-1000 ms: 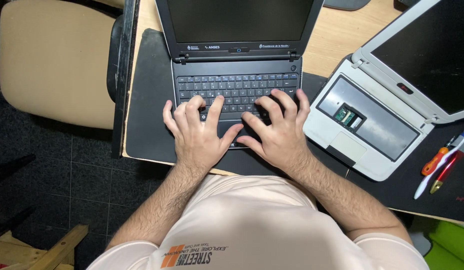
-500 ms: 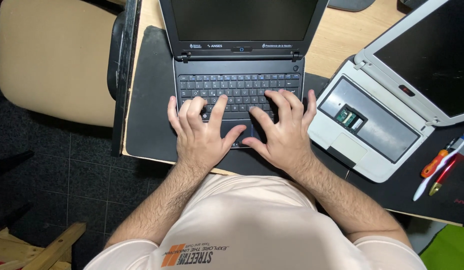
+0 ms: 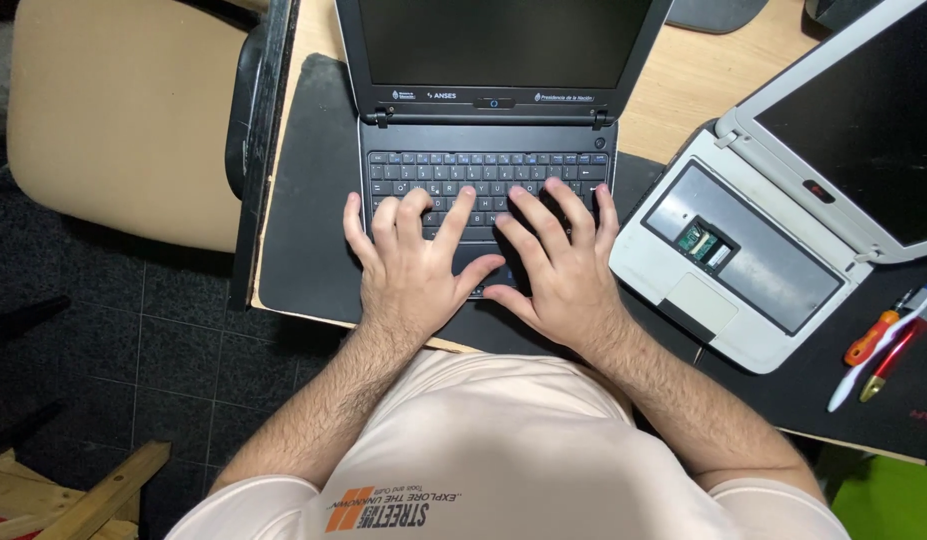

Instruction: Final assembly of a laptop casing, including screwing in components, attaching the battery cover, and cleaning the screen with a brush.

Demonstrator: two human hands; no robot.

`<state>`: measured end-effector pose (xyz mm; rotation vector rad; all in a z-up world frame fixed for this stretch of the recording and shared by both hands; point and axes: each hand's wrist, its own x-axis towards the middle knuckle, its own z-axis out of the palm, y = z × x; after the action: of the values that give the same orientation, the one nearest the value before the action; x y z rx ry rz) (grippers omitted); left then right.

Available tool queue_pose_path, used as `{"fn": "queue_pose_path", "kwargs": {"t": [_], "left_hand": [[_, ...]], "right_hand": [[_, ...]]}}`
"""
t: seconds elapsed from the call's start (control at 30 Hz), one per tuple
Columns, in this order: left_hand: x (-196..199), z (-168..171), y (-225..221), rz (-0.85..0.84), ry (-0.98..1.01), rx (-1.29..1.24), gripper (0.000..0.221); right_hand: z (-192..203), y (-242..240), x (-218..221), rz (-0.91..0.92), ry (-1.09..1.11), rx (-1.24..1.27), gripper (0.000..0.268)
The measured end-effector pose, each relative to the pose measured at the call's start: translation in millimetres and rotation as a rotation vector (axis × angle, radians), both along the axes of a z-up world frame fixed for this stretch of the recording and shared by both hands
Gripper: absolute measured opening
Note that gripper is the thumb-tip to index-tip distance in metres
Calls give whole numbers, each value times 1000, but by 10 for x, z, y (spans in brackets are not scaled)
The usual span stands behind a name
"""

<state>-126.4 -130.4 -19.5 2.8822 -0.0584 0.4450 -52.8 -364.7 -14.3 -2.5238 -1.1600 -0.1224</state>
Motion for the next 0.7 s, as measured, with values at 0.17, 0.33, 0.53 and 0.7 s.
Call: {"fn": "queue_pose_path", "kwargs": {"t": [0.17,0.33,0.53,0.7], "left_hand": [[13,-81,23,19,-44,-58,94],[-14,-31,14,43,-58,-32,95],[-216,-366,97,-150,-327,-232,45],[-262,-352,89,-194,-355,-229,16]], "right_hand": [[21,16,-4,-9,8,-57,92],[98,-24,-69,-65,-56,-58,91],[49,-173,-116,-22,82,221,104],[7,-215,-190,-164,-22,110,99]]}}
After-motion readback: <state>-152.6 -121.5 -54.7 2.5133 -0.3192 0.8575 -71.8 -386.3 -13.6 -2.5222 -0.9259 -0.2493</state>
